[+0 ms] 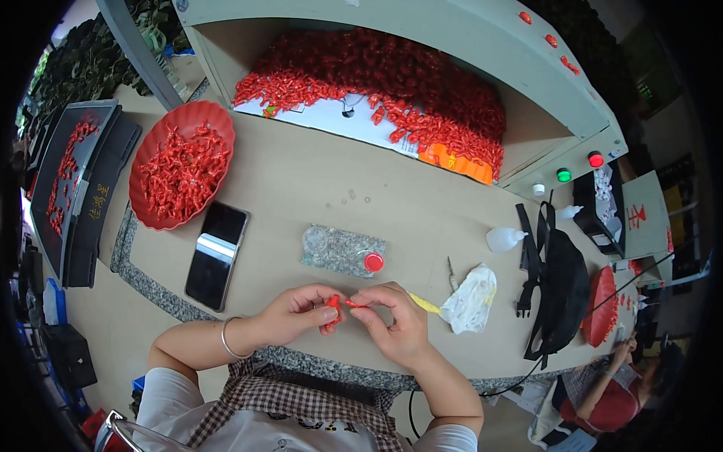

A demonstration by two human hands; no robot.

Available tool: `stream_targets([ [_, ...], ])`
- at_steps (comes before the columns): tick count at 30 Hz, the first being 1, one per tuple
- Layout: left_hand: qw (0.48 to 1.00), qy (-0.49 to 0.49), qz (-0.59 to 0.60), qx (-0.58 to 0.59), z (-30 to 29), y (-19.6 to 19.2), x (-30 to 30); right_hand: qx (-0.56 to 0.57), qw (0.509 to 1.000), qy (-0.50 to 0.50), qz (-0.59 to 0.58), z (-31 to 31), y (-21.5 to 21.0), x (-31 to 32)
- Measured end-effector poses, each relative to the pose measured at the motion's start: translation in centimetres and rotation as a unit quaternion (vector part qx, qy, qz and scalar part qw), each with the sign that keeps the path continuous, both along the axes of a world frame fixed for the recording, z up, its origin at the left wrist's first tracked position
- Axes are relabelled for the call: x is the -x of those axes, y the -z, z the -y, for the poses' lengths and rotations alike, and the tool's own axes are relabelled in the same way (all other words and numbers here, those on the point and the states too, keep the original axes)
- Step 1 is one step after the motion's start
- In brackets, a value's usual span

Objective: The person assembles small red plastic components by applying glue from a bottle and joining the components by hand into a specific configuration.

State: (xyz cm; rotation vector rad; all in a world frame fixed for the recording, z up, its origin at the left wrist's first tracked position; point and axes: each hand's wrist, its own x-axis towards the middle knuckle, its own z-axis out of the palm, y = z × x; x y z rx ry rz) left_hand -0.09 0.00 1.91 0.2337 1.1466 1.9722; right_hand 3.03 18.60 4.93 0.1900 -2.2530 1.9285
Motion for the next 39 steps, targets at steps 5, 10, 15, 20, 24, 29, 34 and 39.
stream_targets([
  [5, 0.998, 0.012, 0.042, -0.034, 0.0, 0.5, 0.1, -0.184, 0.973, -0.093, -0.102, 0.1, -0.7, 0.4],
  [10, 0.994, 0.026, 0.082, -0.070, 0.6, 0.3, 0.1, -0.148, 0.980, -0.088, -0.100, 0.7, -0.5, 0.1],
  [15, 0.998, -0.005, 0.048, -0.034, 0.7, 0.3, -0.2, -0.177, 0.975, -0.056, -0.124, 0.2, 0.3, 0.5],
  [20, 0.999, -0.031, -0.013, 0.022, 0.7, -0.2, -0.1, -0.143, 0.984, -0.087, -0.056, 0.3, 0.4, 0.2],
  [24, 0.999, -0.031, -0.012, 0.036, 0.4, -0.4, -0.1, -0.163, 0.978, -0.106, -0.080, -0.5, 0.3, 0.4],
  [29, 0.999, -0.043, 0.015, 0.022, 0.3, 0.4, 0.1, -0.241, 0.963, 0.051, -0.111, -2.8, -1.2, 0.6],
  [34, 0.999, 0.000, 0.026, 0.041, 0.3, 0.5, 0.3, -0.377, 0.905, 0.071, -0.185, -3.8, -1.3, 2.0],
  [39, 0.999, 0.002, 0.033, 0.043, 0.3, 0.3, 0.6, -0.474, 0.843, 0.071, -0.244, -3.8, 1.1, 2.7],
])
